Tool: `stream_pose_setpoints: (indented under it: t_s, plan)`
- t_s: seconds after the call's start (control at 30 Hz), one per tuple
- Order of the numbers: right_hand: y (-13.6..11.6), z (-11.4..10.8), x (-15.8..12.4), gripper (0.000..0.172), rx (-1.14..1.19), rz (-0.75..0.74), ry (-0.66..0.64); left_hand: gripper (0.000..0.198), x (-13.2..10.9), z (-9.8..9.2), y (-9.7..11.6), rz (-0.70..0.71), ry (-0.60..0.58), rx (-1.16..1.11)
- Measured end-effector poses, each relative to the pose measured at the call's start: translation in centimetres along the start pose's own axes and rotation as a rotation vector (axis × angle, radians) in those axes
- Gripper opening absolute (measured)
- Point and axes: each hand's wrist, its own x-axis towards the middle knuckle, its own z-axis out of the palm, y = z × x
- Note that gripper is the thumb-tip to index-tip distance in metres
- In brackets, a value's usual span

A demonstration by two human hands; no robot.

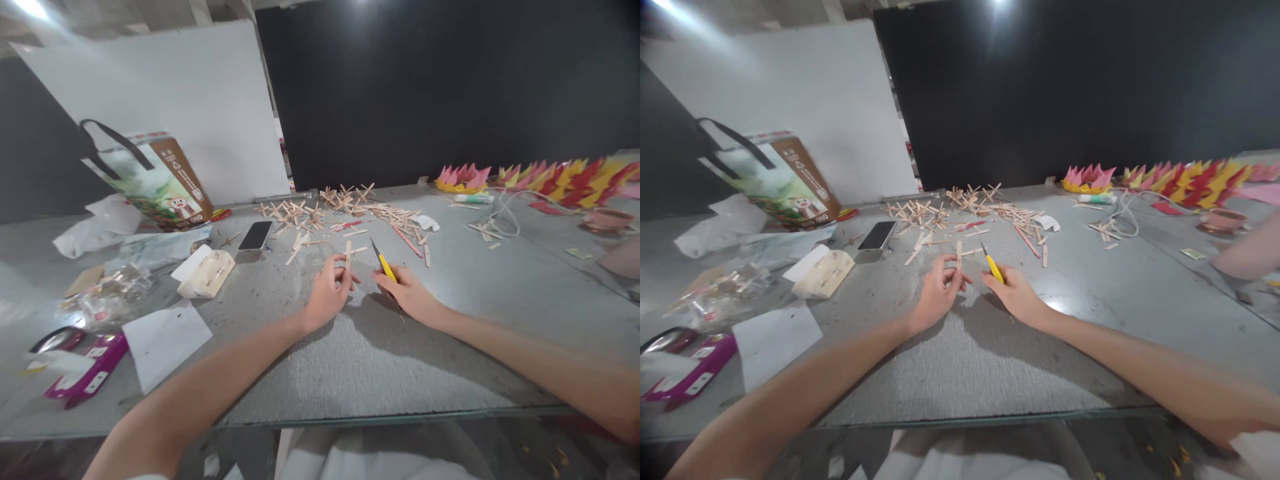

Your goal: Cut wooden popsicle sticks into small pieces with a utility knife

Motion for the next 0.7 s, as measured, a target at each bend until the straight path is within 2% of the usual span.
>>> stream_pose_setpoints:
  t_s: [0.1, 0.27, 0.4, 0.47, 0.57, 0.63, 0.7]
  plan:
    - [0.4, 0.1, 0.5, 0.042, -0.101, 0.000, 0.009, 0.026, 0.0, 0.0, -0.2, 0.012, 0.024, -0.037]
    - [1.0, -0.3, 1.1, 0.026, -0.366, -0.016, 0.049, 0.030, 0.3, 0.1, -0.5, -0.006, 0.080, -0.118]
    - [-0.3, -1.3, 0.5, 0.019, -0.590, -0.140, 0.040, 0.027, 0.4, 0.1, -0.6, -0.023, 0.093, -0.159]
    - [-2.9, -2.1, -0.3, 0.015, -0.640, -0.282, -0.042, 0.028, 0.4, 0.1, -0.6, -0.031, 0.091, -0.154]
    - [-9.6, -4.1, -1.9, 0.026, -0.697, -0.630, -0.199, 0.030, 0.4, 0.1, -0.6, -0.039, 0.088, -0.145]
    - [-14.0, -5.5, -3.7, 0.031, -0.587, -0.732, -0.281, 0.031, 0.4, 0.1, -0.5, -0.057, 0.089, -0.153]
    - [-15.9, -6.2, -6.8, 0.042, -0.507, -0.808, -0.324, 0.031, 0.5, 0.2, -0.5, -0.077, 0.090, -0.151]
